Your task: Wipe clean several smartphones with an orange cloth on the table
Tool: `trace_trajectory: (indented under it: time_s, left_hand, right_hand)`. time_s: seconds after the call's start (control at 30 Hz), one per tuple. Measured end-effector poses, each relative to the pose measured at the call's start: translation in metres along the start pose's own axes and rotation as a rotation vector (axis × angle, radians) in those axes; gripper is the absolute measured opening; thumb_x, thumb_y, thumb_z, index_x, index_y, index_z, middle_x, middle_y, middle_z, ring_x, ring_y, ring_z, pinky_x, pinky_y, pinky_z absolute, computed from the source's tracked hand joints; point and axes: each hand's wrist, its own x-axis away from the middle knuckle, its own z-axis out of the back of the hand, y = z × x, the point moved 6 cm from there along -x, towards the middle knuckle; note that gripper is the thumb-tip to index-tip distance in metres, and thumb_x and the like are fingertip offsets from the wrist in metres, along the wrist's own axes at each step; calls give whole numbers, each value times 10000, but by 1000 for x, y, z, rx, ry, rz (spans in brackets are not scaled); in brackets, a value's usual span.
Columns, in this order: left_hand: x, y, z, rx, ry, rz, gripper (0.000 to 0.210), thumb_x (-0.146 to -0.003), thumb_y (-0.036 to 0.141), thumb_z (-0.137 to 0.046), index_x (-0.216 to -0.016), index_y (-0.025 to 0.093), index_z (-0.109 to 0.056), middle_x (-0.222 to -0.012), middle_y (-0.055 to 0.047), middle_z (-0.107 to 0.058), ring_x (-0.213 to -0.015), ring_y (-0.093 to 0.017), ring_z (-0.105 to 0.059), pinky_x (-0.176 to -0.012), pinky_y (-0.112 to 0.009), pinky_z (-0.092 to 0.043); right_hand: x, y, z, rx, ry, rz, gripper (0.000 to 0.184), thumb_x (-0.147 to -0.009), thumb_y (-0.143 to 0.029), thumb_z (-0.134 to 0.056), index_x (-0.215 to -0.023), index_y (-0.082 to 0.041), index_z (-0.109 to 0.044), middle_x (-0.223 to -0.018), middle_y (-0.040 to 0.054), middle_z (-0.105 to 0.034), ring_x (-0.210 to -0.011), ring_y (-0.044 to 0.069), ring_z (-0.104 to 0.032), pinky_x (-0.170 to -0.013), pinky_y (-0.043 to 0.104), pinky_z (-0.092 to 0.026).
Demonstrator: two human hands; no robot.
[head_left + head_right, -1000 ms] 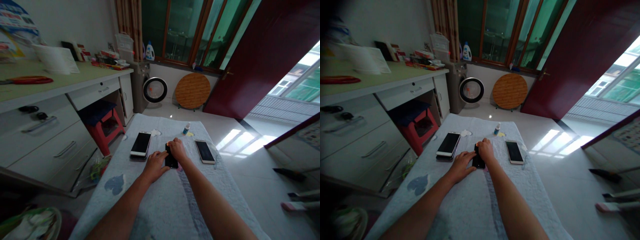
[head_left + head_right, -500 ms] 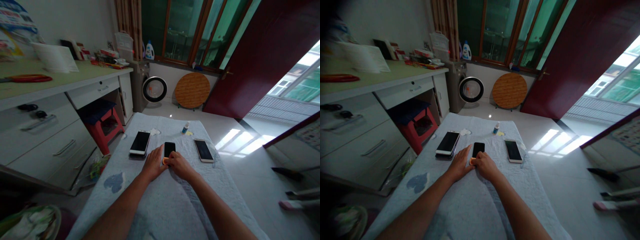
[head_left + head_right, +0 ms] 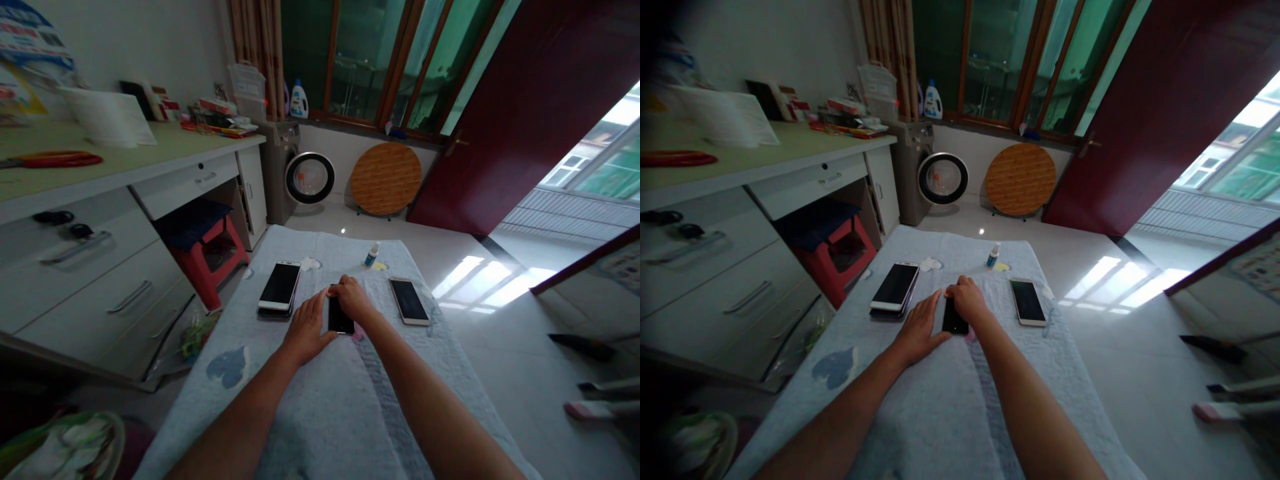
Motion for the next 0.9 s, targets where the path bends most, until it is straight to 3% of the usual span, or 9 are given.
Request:
trace_trajectory:
  time_s: [0.13, 0.37, 0.53, 0.77, 0.9]
  left_hand:
    - [0, -1, -1, 9, 6, 2, 952, -748, 319, -671, -1475, 237, -62, -1500, -134, -303, -1359, -308, -319, -1069, -485, -313]
    - [2, 1, 1, -2, 27, 22, 899, -754, 292, -645, -1467, 173, -112, -1468, -164, -345, -1349, -305, -336, -1071, -465, -322]
    - [2, 3, 1, -28, 42, 12, 833, -747, 218, -586, -1447, 166, -139, -1444, -176, -369, -1341, -304, -347, -1063, -481, -323]
    - [3, 5, 3, -48, 88, -14, 662, -755, 275, -656, -1313, 176, -315, -1302, -136, -462, -1234, -292, -438, -1010, -447, -379]
    - [1, 10, 12, -87, 112, 6, 388, -782, 247, -653, -1115, 176, -466, -1099, -85, -539, -1064, -255, -521, -908, -388, -432]
  right_hand:
    - [4, -11, -5, -12, -34, 86, 247, -935, -223, -475, -985, -225, -717, -954, 79, -534, -870, 178, -459, -802, 271, -355]
    - [39, -32, -9, -48, -81, 216, 132, -859, -174, -585, -889, -186, -713, -933, 58, -506, -848, 168, -425, -770, 269, -348]
    - [56, -41, -8, -89, -123, 278, 159, -853, -126, -569, -857, -188, -715, -885, 44, -492, -827, 157, -418, -741, 260, -341]
    - [35, -25, -7, -149, -74, 225, 243, -861, -97, -527, -924, -201, -738, -859, 47, -514, -823, 150, -461, -785, 267, -350]
    - [28, -22, -5, -180, -79, 237, 249, -857, -97, -517, -930, -186, -737, -849, 53, -551, -823, 150, -495, -795, 261, -368]
